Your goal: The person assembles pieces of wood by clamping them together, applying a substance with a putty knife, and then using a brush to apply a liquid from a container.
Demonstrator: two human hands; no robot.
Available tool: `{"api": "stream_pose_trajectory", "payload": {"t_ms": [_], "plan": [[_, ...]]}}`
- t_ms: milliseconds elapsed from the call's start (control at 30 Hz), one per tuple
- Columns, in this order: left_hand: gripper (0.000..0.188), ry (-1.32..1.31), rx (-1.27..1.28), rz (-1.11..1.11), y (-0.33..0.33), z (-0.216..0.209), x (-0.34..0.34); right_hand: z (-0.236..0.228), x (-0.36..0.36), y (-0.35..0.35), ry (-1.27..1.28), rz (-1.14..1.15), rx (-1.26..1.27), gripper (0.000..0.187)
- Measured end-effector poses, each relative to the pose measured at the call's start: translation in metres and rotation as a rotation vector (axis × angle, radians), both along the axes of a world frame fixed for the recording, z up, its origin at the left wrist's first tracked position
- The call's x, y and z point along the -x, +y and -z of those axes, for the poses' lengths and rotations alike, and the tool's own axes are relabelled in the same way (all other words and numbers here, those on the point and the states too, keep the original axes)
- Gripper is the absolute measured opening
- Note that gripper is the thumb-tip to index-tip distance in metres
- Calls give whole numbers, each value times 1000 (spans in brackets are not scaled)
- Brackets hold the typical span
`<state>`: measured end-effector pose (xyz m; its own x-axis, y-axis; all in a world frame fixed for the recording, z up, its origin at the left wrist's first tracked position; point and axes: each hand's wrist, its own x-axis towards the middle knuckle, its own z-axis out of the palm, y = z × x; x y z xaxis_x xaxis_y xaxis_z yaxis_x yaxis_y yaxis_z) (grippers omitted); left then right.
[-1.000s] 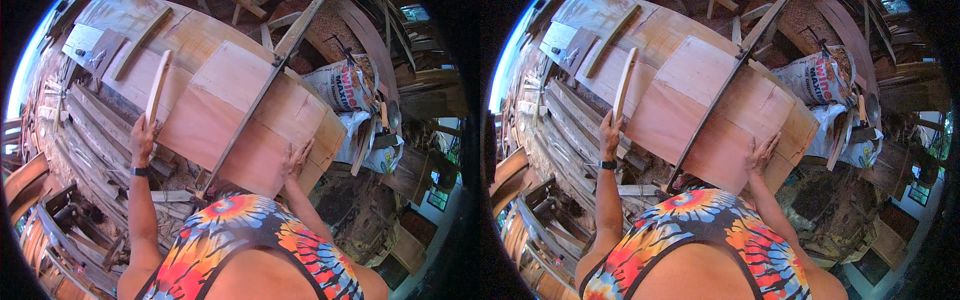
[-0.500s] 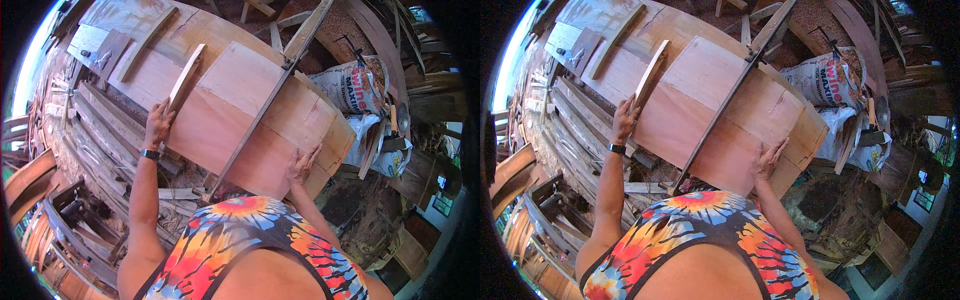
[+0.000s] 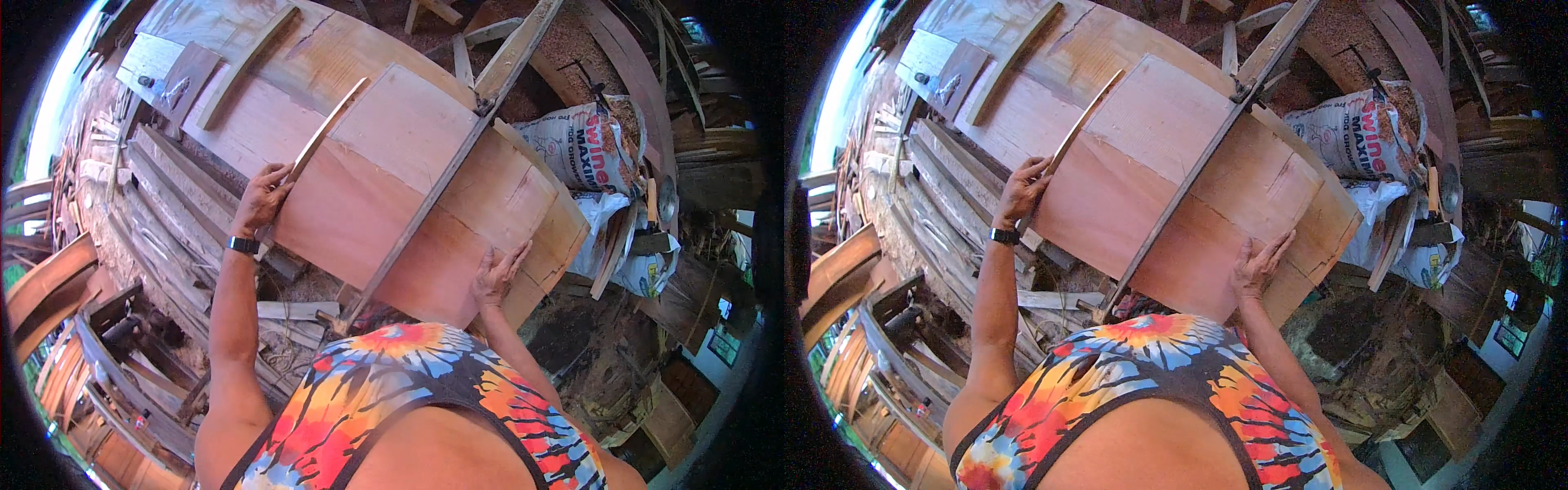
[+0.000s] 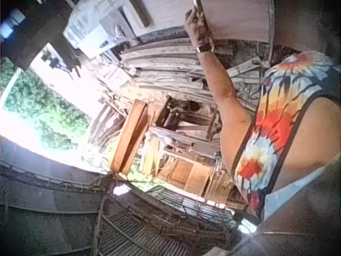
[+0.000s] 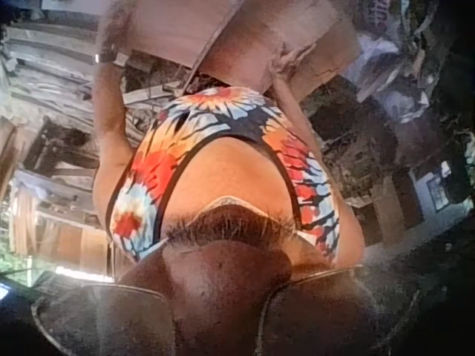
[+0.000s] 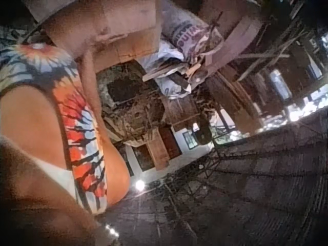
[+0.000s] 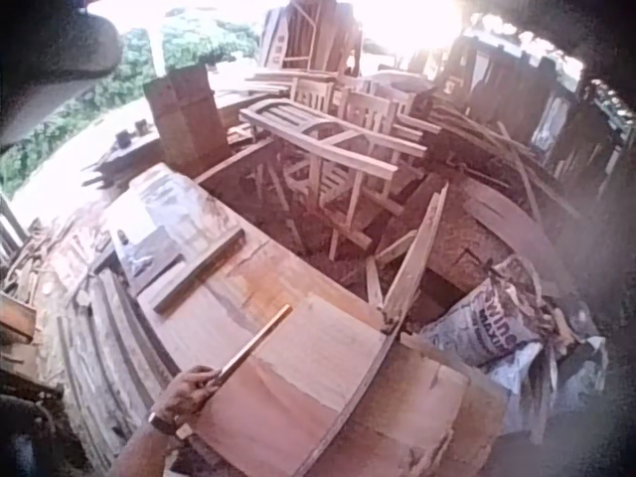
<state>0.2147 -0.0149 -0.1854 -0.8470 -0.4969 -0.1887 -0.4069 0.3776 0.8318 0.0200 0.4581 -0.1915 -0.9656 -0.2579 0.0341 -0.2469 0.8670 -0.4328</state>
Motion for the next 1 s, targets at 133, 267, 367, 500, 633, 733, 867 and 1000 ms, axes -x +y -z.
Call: {"api": "stream_pose_trajectory", "payload": {"t_ms": [133, 267, 367, 500, 633, 733, 867, 1000], "plan": [[39, -47, -137, -14, -3, -2, 10, -3, -3, 0, -44, 22, 15, 92], [36, -166, -79, 1, -2, -9, 20, 4, -1, 5, -21, 17, -36, 92], [32, -88, -62, 37, -1, -9, 31, -2, -1, 0, -56, 28, 0, 92], [31, -51, -141, 50, -21, 12, 38, 2, -1, 1, -40, 12, 14, 93], [38, -91, -98, 204, -20, 7, 54, 6, 0, 5, -16, 8, 4, 94], [44, -34, -82, 254, -21, 15, 54, 5, -3, 1, 3, 5, -9, 92], [49, 100, -87, 256, -17, 29, 53, 8, -2, 4, 40, 3, -51, 89], [41, 33, -564, -31, -8, 34, 45, -1, -2, -2, -3, 2, -69, 89]]}}
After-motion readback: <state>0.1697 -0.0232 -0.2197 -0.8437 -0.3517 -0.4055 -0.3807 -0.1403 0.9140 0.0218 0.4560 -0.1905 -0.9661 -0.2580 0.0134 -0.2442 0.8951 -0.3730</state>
